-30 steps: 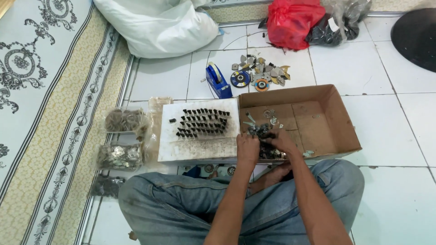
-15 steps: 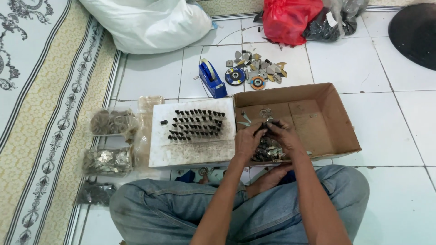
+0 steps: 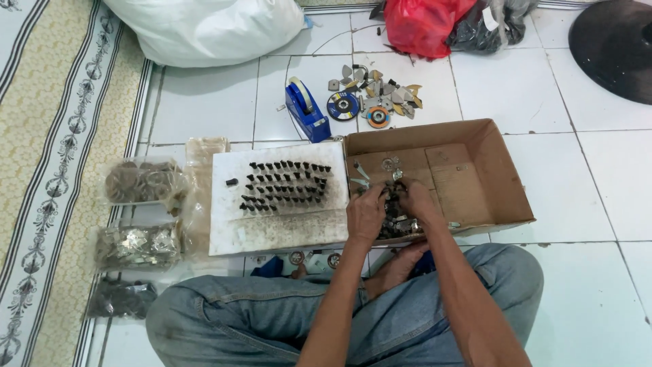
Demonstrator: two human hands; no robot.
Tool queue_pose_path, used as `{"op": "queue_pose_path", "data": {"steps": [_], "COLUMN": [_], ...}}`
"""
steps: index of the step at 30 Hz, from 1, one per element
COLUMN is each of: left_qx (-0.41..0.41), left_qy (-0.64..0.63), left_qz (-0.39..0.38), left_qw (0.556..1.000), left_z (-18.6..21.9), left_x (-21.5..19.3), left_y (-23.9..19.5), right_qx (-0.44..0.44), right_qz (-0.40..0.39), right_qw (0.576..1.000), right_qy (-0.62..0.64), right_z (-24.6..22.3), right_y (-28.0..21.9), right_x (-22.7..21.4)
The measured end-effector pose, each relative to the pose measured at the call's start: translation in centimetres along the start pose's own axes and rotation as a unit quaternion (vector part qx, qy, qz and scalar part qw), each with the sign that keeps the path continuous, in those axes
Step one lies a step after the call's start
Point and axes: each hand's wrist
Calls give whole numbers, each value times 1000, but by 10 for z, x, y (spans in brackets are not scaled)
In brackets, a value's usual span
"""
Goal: Organizing small metal components by picking them from a cardboard box and placing them into a slotted foam tray.
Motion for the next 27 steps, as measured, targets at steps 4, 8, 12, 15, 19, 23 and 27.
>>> {"op": "queue_pose_path", "data": {"steps": [4,8,12,15,19,23,27], "left_qx": [-1,-2,47,95,46,35,103], "left_qy": [8,-101,43,199,147,105,238], "left_qz": [-5,-44,12,-89,-26,56,-105], "left_qw": [1000,994,998,971,988,992,960], "left_z": [3,-16,-33,-25,-24,23,-62], "left_x": [-1,-11,36,14,28,-8,41], "left_y": [-2,1,-5,-5,1,-2,-7], "right_qx": [-30,-47,-84,-141,-93,-50,-52], "right_qz": [-75,-93,-185,-182,-146,-95,-70], "right_qw": [992,989,956,953,983,993,989], "right_qy": [-96,-103,-210,-196,-55,49,120], "right_z": [-1,1,7,0,-7,12,4], "right_y": [9,14,2,-18,-25,-22,-29], "right_x": [5,6,27,2,-19,-16,-26]}}
Point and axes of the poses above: each hand's wrist, its own y-axis towards the middle knuckle, its own x-axis out of the palm, z = x × y, and after that the axes turned 1 degree about -y, right-handed
